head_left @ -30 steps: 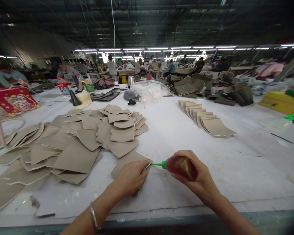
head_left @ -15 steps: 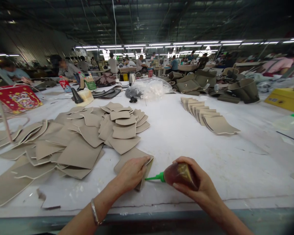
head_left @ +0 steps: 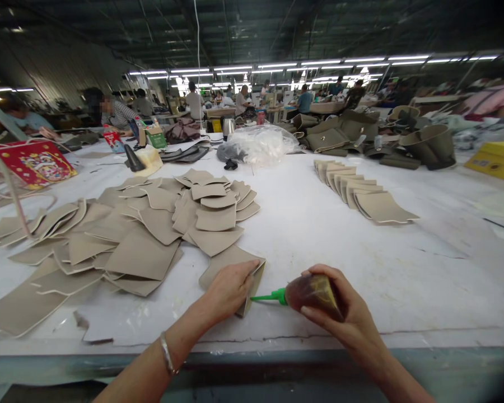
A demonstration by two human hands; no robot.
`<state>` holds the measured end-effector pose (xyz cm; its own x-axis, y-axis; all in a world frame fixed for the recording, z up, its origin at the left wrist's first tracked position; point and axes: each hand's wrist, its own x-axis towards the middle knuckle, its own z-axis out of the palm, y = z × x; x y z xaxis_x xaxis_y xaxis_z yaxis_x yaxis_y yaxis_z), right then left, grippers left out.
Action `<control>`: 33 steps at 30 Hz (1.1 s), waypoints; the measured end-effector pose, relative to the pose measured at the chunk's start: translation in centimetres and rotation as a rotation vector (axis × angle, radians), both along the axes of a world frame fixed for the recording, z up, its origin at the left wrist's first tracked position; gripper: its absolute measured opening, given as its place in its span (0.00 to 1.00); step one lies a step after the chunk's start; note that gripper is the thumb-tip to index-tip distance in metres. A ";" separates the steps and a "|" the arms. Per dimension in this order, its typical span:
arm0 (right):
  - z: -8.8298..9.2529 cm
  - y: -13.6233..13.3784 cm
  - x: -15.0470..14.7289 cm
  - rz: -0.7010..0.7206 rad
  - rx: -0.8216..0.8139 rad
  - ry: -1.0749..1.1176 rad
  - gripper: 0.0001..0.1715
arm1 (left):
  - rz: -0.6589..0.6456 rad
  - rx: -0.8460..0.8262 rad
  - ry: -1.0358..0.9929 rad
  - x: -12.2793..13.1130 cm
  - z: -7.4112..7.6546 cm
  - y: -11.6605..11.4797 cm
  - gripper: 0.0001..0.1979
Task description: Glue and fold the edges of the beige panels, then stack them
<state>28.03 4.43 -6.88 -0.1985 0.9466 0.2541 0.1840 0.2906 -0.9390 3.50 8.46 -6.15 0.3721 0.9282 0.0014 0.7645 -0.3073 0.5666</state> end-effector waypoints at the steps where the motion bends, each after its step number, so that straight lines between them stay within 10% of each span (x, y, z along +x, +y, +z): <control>1: -0.1 -0.1 -0.1 0.015 -0.011 0.013 0.27 | 0.000 -0.002 0.004 0.0 0.0 0.0 0.22; 33: -0.4 2.2 1.1 -0.042 0.148 -0.074 0.26 | -0.022 -0.091 -0.028 0.2 0.8 0.7 0.22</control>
